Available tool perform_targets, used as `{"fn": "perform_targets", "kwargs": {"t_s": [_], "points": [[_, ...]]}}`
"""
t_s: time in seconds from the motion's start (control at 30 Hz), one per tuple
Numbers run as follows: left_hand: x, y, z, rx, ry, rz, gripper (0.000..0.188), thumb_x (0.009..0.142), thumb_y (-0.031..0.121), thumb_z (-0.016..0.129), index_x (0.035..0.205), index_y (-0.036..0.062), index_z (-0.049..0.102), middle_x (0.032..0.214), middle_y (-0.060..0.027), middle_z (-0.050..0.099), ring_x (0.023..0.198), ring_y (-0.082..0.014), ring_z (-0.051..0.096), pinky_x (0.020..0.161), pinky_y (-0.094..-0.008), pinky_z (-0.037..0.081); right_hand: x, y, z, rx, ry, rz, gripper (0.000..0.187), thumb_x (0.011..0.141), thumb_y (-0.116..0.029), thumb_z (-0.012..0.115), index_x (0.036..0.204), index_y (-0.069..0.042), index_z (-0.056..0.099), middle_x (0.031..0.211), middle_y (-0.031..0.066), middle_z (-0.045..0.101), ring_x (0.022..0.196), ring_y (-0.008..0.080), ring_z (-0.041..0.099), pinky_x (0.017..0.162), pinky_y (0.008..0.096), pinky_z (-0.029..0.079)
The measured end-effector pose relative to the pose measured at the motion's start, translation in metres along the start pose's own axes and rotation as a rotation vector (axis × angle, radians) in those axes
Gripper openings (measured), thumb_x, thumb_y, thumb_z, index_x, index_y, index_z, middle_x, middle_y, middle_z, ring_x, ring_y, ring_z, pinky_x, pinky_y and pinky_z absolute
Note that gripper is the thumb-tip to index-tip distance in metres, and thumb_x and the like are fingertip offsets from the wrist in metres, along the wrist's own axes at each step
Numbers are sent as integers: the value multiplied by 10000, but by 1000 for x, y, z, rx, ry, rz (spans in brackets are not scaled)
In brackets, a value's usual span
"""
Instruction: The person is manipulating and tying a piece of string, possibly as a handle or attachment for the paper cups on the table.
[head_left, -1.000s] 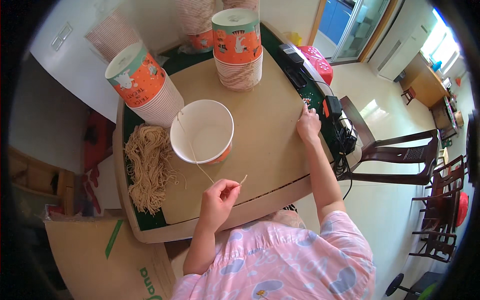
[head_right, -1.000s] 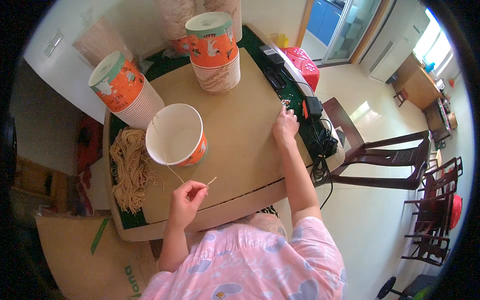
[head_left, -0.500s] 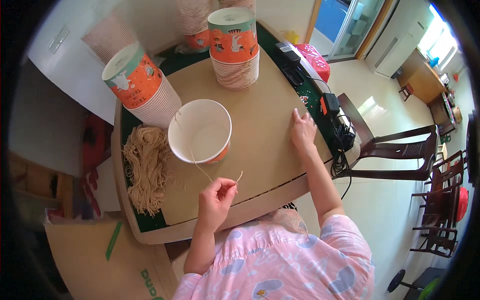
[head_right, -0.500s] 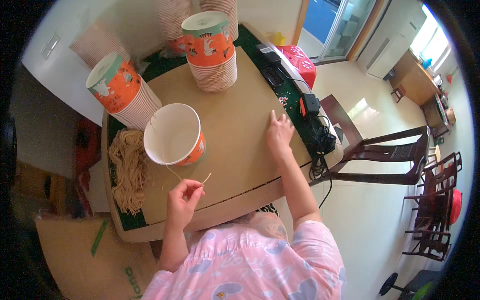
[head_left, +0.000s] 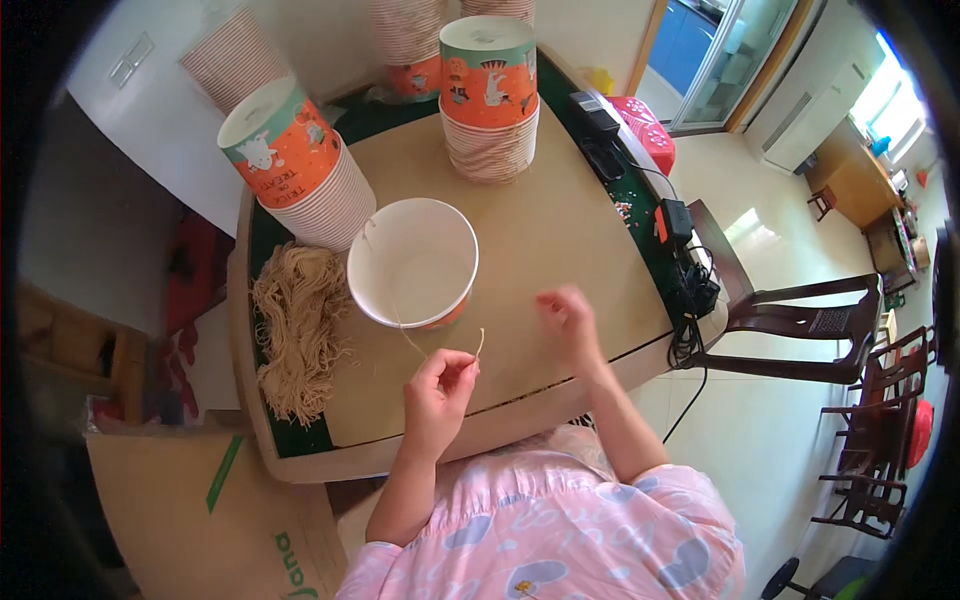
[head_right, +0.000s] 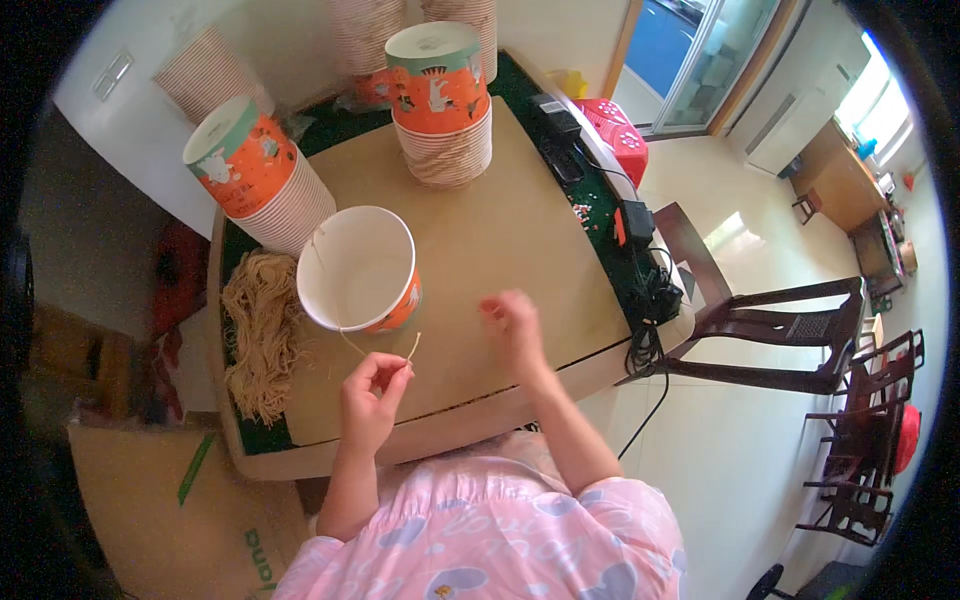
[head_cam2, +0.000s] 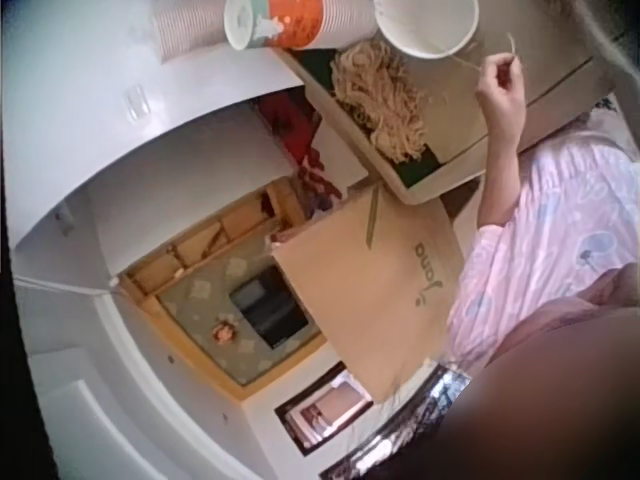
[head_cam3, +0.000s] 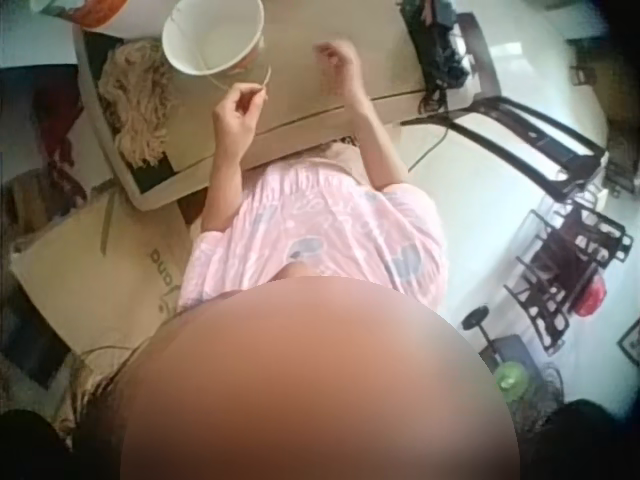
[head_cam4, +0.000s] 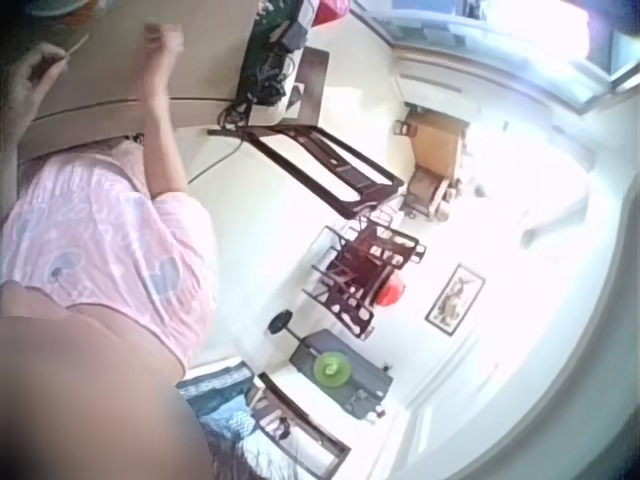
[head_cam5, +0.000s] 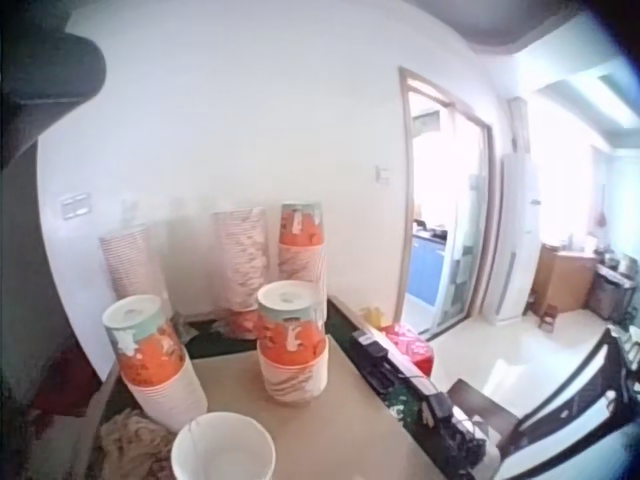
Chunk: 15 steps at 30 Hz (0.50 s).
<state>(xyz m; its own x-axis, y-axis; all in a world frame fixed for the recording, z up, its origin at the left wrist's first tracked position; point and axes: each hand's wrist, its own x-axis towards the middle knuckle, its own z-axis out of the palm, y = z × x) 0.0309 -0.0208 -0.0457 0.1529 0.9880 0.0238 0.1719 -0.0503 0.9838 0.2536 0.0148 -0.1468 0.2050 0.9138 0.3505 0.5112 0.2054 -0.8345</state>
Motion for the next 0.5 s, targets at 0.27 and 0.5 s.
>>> {"fn": "perform_targets", "kwargs": {"t_s": [0.27,0.5], "points": [[2,0,5,333,25,162,75,806,15,670,818,16,596,731,-82,587,594,-177,566,551,-291,454,-34,-100,35,932,-227,497,114,916,-100,603,970,-2,626,902,12,632,845,79,570,780,236,459],[4,-8,-2,414,54,319,78,763,-4,697,795,15,628,767,-79,629,682,-189,609,608,-290,470,-32,-108,32,1118,-141,479,70,925,-53,565,972,-8,590,941,46,635,855,112,594,784,257,474]]}}
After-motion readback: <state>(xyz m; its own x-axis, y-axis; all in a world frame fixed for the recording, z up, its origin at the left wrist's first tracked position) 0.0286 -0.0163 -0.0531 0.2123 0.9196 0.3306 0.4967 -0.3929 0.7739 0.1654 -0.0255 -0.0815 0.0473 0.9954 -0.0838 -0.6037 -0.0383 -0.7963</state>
